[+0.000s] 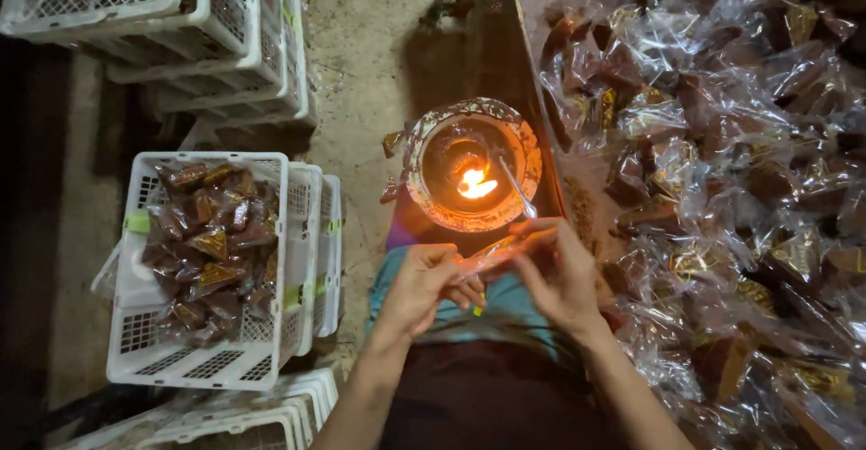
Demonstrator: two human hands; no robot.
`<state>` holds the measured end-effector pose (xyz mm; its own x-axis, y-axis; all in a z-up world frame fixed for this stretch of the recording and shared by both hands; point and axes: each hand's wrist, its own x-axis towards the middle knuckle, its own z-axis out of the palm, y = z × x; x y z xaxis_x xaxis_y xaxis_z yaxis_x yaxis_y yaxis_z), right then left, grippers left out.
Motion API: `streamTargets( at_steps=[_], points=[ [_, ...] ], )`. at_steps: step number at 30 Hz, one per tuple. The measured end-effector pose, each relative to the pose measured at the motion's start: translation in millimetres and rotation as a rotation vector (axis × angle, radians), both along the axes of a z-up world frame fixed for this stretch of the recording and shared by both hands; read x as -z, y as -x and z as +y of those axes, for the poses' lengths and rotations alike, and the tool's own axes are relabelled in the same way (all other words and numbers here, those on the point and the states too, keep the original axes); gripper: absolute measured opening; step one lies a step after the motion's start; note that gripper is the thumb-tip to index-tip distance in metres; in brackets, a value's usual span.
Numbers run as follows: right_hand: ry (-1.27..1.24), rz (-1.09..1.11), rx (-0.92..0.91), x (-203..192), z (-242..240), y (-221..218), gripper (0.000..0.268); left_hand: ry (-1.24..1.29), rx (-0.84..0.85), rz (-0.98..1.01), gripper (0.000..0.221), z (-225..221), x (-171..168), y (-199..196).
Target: Sealing plastic bags containing snacks by manually holding the edges over a candle flame
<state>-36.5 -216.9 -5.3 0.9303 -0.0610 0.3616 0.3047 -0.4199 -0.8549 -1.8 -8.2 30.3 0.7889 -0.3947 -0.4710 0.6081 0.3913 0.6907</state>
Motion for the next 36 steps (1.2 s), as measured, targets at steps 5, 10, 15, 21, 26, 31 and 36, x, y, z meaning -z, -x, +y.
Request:
streamTargets(
  at_steps=[5,10,15,21,26,31,36],
  points=[
    [0.560,-0.197,-0.059,-20.6,23.1,-7.7,0.044,0.017,-0.044,-0.064,0.030,-7.7,7.8,1.4],
    [0.492,-0.088,-0.093,-6.7,21.6,-10.6,0.041,-0.079,-0.394,-0.111,0.019,-0.6,36.8,-5.1],
    [-0.618,0.717,-0.111,-28.0,28.4,-25.9,0.022,-0.073,-0.457,-0.139,0.031,29.3,54.4,-23.2],
    [-0.631,0.908,-0.028,-30.7,36.1,-35.1,0.061,-0.117,-0.437,-0.096,0.031,25.3,50.4,-18.7],
    [-0.935,0.854,-0.041,22.3,16.6,-13.8,0.048,-0.189,-0.360,-0.052,0.020,9.7,59.5,-13.3],
    [-0.919,0.810,-0.196,-6.2,25.0,-8.8,0.043,-0.180,-0.194,-0.037,0.037,-8.3,45.5,-8.1],
    [-0.865,0.745,-0.178,13.5,11.3,-1.4,0.041,0.276,-0.310,0.053,0.015,-7.0,56.9,-9.2]
  ],
)
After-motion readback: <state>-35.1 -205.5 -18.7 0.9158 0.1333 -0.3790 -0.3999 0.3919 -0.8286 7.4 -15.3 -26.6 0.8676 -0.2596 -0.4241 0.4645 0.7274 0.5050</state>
